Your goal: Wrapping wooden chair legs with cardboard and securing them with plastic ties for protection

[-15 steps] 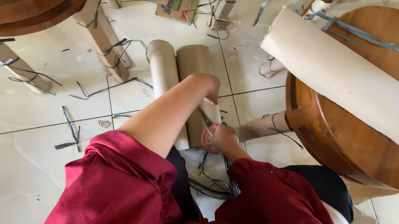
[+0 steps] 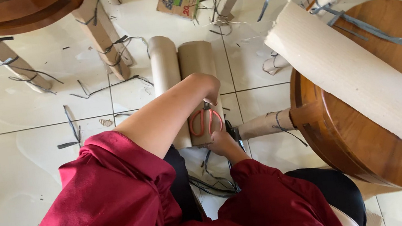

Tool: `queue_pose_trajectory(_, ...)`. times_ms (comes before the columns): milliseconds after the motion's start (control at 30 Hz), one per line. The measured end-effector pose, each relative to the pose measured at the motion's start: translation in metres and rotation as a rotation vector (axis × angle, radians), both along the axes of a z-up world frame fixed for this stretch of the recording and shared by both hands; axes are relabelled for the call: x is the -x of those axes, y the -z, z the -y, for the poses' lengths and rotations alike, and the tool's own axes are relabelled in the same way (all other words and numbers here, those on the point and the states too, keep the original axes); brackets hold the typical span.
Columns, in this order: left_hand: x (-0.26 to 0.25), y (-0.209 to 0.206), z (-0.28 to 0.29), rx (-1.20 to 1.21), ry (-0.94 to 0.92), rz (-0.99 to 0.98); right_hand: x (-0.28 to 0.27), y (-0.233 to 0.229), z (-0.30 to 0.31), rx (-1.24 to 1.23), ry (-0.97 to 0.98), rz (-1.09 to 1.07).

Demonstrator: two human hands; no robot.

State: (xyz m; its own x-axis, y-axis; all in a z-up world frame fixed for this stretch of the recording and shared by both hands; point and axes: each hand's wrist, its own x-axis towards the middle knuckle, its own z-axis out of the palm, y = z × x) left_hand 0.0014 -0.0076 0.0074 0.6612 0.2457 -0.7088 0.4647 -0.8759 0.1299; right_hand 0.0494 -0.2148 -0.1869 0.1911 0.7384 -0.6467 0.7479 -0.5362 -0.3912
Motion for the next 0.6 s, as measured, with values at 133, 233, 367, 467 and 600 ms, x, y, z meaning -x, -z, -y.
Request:
queue_pose_trajectory(133, -0.007, 0.006, 0.014, 0.012, 0.026, -0.039, 0.010, -0.073, 0.010, -0.004, -0.147, 0.013)
queue_pose_trajectory(233, -0.017, 0.015, 0.031, 0.014, 0.125, -0.046, 0.006, -0.104, 0.016, 0.041, -0.073, 0.025)
queue_pose_trajectory(367, -0.014, -0.023, 0.057, 0.026, 0.177, -0.097, -0.002, -0.172, 0.029, -0.002, -0.052, 0.050)
queue_pose_trajectory(467, -0.023, 0.000, 0.057, 0.014, 0.200, -0.072, -0.007, -0.261, 0.047, -0.064, -0.078, 0.015)
queue_pose_trajectory(600, -0.037, 0.005, 0.060, 0.014, 0.207, 0.007, -0.009, -0.400, 0.079, -0.139, -0.016, -0.048)
